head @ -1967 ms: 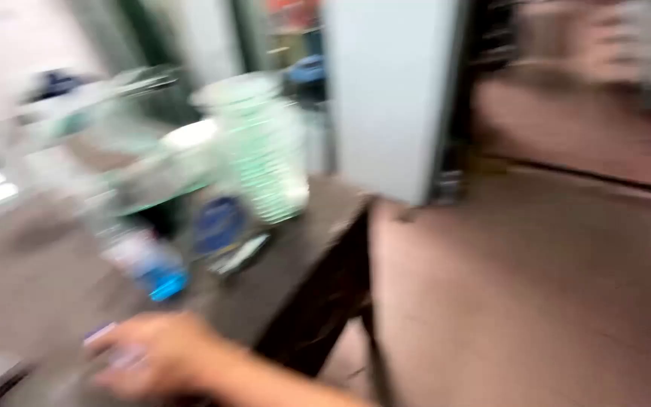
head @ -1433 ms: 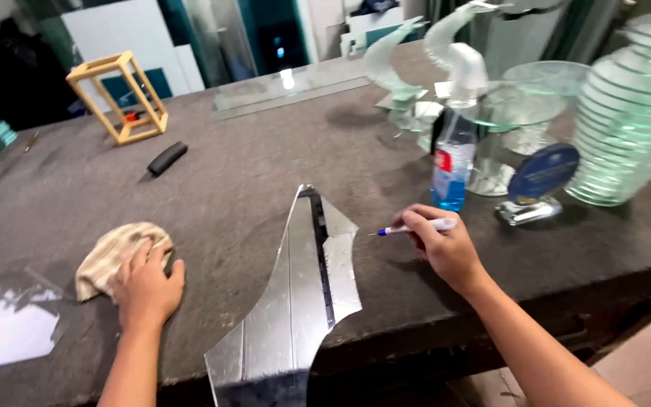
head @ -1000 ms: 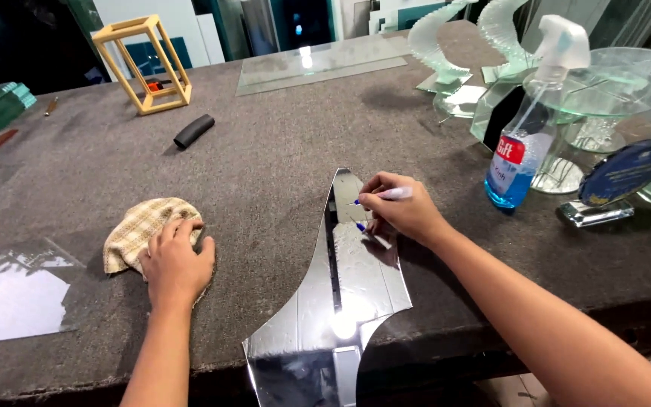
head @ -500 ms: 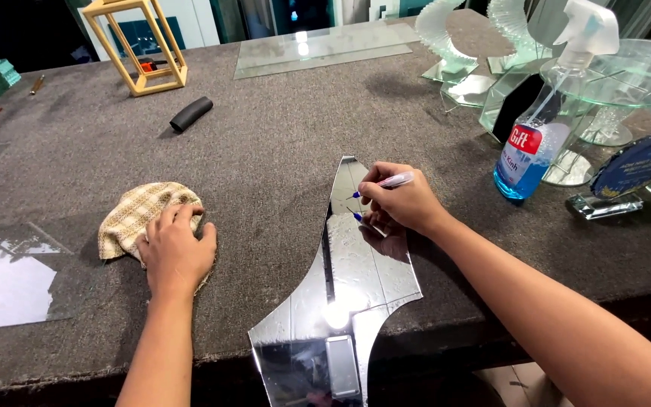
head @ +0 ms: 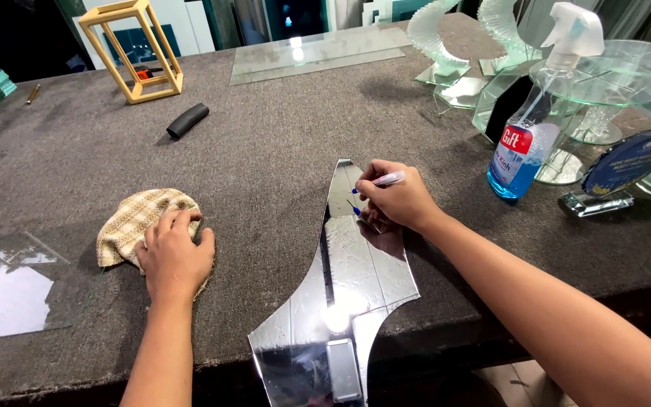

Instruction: Cleaning a shaped glass piece with spray and a cloth, then marking it with a blue pen.

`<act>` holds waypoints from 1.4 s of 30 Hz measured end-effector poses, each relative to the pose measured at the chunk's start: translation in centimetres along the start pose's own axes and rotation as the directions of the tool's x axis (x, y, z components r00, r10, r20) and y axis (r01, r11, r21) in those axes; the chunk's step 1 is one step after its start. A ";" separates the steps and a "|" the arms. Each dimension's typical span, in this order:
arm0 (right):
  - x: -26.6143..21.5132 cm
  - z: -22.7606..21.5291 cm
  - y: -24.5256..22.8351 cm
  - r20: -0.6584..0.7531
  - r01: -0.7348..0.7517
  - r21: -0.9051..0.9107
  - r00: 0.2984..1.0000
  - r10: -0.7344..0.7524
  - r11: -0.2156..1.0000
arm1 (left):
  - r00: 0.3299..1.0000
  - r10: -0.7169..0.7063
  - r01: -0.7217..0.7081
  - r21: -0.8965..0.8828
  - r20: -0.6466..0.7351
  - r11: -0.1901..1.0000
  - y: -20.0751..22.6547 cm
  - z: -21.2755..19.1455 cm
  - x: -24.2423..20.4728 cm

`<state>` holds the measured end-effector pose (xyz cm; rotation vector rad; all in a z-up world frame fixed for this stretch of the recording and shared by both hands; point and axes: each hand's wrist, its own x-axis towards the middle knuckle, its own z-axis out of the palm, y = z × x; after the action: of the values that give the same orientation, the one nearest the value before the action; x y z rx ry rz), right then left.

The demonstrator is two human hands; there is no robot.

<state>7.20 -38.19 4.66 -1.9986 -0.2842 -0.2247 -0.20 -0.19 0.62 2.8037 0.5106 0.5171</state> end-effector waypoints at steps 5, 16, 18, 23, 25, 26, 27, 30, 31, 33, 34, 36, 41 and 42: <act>0.6 0.2 0.7 -0.016 0.010 -0.031 1.000 -0.010 0.999 | 1.000 -0.004 0.004 -0.003 -0.003 1.000 0.0 0.0 0.0; 0.7 0.6 1.5 -0.030 0.052 -0.025 0.998 -0.053 0.998 | 1.000 -0.020 0.021 -0.018 0.008 1.000 0.2 -0.1 0.0; 0.5 0.6 1.2 -0.028 0.056 -0.037 0.998 -0.057 0.998 | 1.000 -0.019 0.019 -0.016 0.006 1.000 0.0 0.0 0.1; 0.4 0.6 1.4 -0.032 0.068 -0.050 0.997 -0.070 0.996 | 1.000 -0.019 0.019 -0.018 0.006 1.000 0.0 0.0 0.1; 0.3 0.7 1.6 -0.025 0.075 -0.073 0.997 -0.077 0.995 | 1.000 -0.015 0.015 -0.013 0.005 1.000 0.0 0.0 0.1; -0.1 0.6 1.0 -0.025 0.076 -0.074 0.997 -0.078 0.994 | 1.000 -0.015 0.015 -0.014 0.004 1.000 0.0 0.0 0.1; -0.5 0.5 0.5 -0.021 0.070 -0.076 0.997 -0.072 0.995 | 1.000 -0.014 0.014 -0.015 0.004 1.000 0.0 0.0 0.0; -1.0 0.5 0.6 -0.009 0.071 -0.065 0.997 -0.072 0.995 | 1.000 -0.015 0.015 -0.014 0.012 1.000 -0.1 0.2 0.1; -1.0 0.5 0.9 0.001 0.078 -0.050 0.997 -0.078 0.996 | 1.000 -0.018 0.018 -0.011 0.018 1.000 -0.2 0.2 0.2; -1.9 0.4 -0.3 -0.002 0.076 -0.046 0.997 -0.076 0.996 | 1.000 -0.018 0.018 -0.015 0.017 1.000 -0.2 0.3 0.2; -2.4 0.3 -0.8 -0.004 0.074 -0.041 0.997 -0.075 0.996 | 1.000 -0.019 0.019 -0.018 0.016 1.000 -0.2 0.3 0.2; -2.4 0.4 -0.5 0.000 0.071 -0.042 0.997 -0.071 0.997 | 1.000 -0.019 0.020 -0.012 0.016 1.000 -0.2 0.3 0.3; -4.0 0.4 -1.7 0.002 0.040 -0.022 0.999 -0.040 0.999 | 1.000 -0.017 0.017 -0.005 0.016 1.000 -0.3 0.3 0.3; -4.2 0.3 -1.8 0.017 0.049 0.005 0.999 -0.050 0.999 | 1.000 -0.017 0.017 -0.010 0.019 1.000 -0.3 0.2 0.2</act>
<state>2.67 -37.57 4.82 -1.9913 -0.3449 -0.2384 0.02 0.11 0.42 2.7893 0.5263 0.4885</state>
